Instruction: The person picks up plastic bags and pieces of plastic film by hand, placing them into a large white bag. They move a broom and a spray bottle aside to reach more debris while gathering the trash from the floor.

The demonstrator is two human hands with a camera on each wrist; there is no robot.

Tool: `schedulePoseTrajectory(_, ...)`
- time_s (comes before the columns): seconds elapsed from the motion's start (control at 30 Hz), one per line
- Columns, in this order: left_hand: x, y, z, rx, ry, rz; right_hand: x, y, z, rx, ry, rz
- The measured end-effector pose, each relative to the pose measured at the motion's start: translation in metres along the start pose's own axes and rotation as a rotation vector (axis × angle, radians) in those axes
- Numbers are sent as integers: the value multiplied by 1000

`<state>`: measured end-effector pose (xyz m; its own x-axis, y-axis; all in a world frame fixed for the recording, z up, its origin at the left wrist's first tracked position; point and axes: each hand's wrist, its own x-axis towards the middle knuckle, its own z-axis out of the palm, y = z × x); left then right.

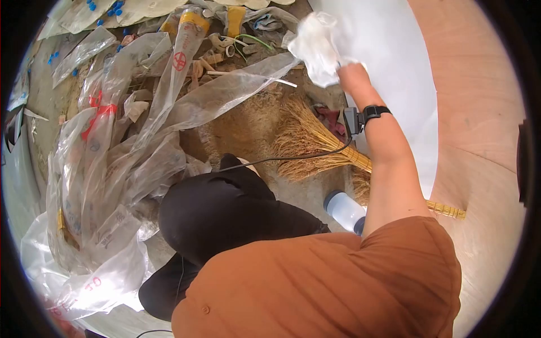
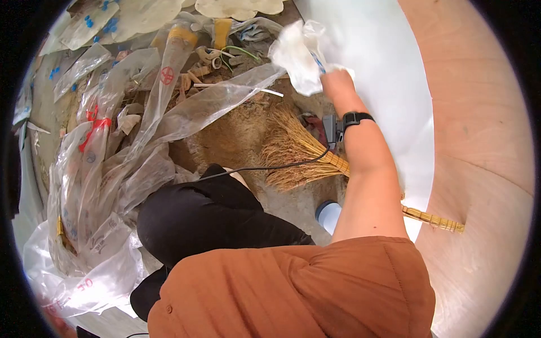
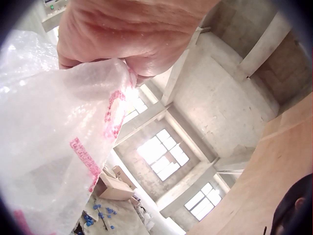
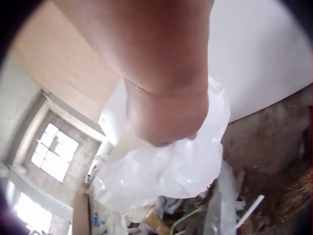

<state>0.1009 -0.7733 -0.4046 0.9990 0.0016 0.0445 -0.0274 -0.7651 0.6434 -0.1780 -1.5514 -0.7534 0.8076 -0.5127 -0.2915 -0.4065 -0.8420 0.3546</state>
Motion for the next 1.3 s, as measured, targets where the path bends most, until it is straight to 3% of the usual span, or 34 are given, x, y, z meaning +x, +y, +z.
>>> schedulePoseTrajectory(0.03, 3, -6, -6, 6, -5, 0, -4, 4, 19, 7, -226, 71)
schedulePoseTrajectory(0.1, 10, -26, -23, 244, -141, 248, -29, 5, 21, -27, -438, 35)
schedulePoseTrajectory(0.2, -1, 18, 22, 365, -50, 273, -57, -4, 65, 194, -415, 430)
schedulePoseTrajectory(0.23, 1, 18, 22, 367, -53, 276, -62, -4, 78, 197, -419, 432)
schedulePoseTrajectory(0.3, 3, 18, 18, -48, -47, -27, -72, -5, 101, 383, -466, 531)
schedulePoseTrajectory(0.33, 3, 21, 19, -45, -48, -24, -71, -7, 110, 392, -543, 502)
schedulePoseTrajectory(0.43, -10, 44, 35, 202, -76, 3, -76, -8, 136, 602, -500, 338)
schedulePoseTrajectory(0.47, -14, 50, 41, 283, -84, 10, -78, -9, 152, 659, -329, 404)
schedulePoseTrajectory(0.5, -16, 54, 46, 364, -90, 17, -78, -10, 160, 660, -330, 403)
schedulePoseTrajectory(0.6, -1, 30, 26, 401, -76, -18, -74, -21, 179, 648, -75, 923)
schedulePoseTrajectory(0.73, 21, -11, -29, 473, -53, -63, -57, -41, 203, 979, -224, 1071)
schedulePoseTrajectory(0.8, 23, -11, -37, 146, -130, -53, -43, -51, 202, 968, -231, 1046)
schedulePoseTrajectory(0.83, 25, -10, -41, 148, -129, -48, -37, -55, 199, 949, -231, 1020)
schedulePoseTrajectory(0.9, 21, 19, -22, 1156, -82, -136, -33, -61, 186, 855, -156, 991)
schedulePoseTrajectory(0.93, 23, 14, -29, 1161, -85, -131, -33, -60, 178, 848, -96, 963)
schedulePoseTrajectory(1.0, 21, 7, -28, 882, -86, 155, -34, -54, 177, 767, 27, 973)
schedulePoseTrajectory(1.13, 7, 36, 12, 725, -182, 317, -59, -21, 162, 715, 41, 1153)
schedulePoseTrajectory(1.27, 45, -30, -70, -361, -349, -249, -89, 10, 188, 737, 77, 1184)
schedulePoseTrajectory(1.3, 49, -34, -76, -633, -379, -390, -96, 14, 195, 663, -92, 1154)
